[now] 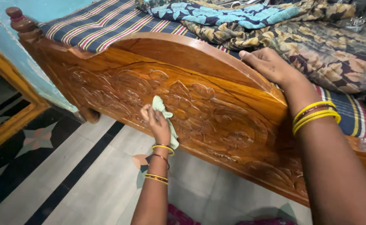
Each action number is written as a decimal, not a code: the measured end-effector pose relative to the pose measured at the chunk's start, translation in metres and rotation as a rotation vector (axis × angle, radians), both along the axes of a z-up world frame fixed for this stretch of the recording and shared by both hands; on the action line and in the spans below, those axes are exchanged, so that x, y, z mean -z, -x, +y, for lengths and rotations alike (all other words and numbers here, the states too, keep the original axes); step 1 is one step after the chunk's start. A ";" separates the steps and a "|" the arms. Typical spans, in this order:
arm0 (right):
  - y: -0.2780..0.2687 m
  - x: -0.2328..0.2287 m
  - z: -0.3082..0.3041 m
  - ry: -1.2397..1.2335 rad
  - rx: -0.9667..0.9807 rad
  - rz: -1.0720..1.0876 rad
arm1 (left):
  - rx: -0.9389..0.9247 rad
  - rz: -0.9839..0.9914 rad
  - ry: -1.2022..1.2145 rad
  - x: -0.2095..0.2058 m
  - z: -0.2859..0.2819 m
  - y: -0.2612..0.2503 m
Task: The person sits on the floor and wipes the carved wooden footboard of a bed with a light green cloth. They repeatedly rub the surface and crevices of the wood, moving along the length of the frame.
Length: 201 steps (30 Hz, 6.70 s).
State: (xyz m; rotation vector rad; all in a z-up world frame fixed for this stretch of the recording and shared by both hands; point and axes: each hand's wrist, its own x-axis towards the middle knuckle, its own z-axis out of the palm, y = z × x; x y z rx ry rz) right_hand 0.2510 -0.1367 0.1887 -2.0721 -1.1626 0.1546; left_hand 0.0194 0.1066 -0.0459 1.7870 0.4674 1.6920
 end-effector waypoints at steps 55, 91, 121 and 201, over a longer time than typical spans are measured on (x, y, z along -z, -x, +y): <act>0.065 -0.028 -0.015 -0.301 0.004 -0.318 | -0.051 0.163 -0.361 -0.039 -0.048 0.004; 0.031 -0.013 -0.013 -0.332 -0.070 -0.177 | 0.158 -0.214 0.357 0.026 -0.120 -0.032; 0.022 -0.002 -0.017 -0.364 -0.076 -0.048 | 0.174 -0.187 0.725 0.103 -0.193 -0.040; 0.012 -0.003 -0.010 -0.388 -0.162 -0.038 | 0.284 0.430 0.125 0.097 -0.203 0.021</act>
